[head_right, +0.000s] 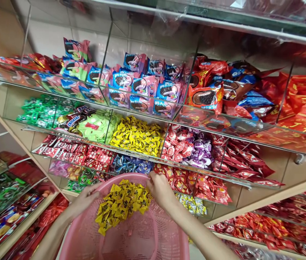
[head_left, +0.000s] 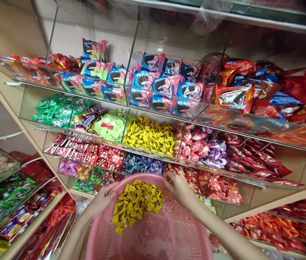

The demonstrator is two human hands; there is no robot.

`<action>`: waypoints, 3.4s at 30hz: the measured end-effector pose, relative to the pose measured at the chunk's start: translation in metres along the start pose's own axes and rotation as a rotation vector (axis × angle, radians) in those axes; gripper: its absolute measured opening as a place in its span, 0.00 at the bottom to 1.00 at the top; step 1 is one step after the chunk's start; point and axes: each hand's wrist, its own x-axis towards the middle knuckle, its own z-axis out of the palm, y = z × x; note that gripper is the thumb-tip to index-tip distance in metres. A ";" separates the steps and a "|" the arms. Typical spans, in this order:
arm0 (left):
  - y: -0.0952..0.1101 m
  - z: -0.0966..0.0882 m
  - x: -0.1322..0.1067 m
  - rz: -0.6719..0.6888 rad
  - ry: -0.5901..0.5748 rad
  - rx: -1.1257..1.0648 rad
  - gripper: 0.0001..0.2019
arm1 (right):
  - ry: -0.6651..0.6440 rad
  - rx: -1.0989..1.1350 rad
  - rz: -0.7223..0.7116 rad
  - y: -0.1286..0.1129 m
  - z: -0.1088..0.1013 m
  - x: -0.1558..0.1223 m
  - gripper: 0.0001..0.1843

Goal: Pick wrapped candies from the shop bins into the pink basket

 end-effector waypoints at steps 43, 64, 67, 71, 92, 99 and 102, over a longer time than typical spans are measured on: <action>-0.004 0.001 0.000 -0.036 0.040 -0.016 0.24 | 0.021 -0.552 -0.015 -0.053 -0.060 0.113 0.15; 0.000 0.000 0.001 -0.061 0.060 -0.070 0.23 | -0.058 0.311 -0.362 -0.073 -0.070 0.015 0.14; 0.004 0.000 0.000 -0.089 0.088 -0.087 0.24 | -0.188 0.370 -0.322 -0.049 -0.029 0.013 0.13; 0.007 0.001 -0.001 -0.108 0.080 -0.110 0.24 | -0.273 0.463 -0.219 -0.008 0.019 0.024 0.12; 0.003 0.000 0.001 -0.080 0.056 -0.139 0.24 | -0.334 0.698 -0.068 0.039 0.065 0.032 0.17; 0.004 0.000 0.001 -0.099 0.079 -0.123 0.23 | -0.233 0.652 -0.060 0.040 0.053 0.028 0.17; 0.003 0.000 0.001 -0.106 0.085 -0.114 0.23 | -0.194 0.635 -0.081 0.041 0.051 0.026 0.16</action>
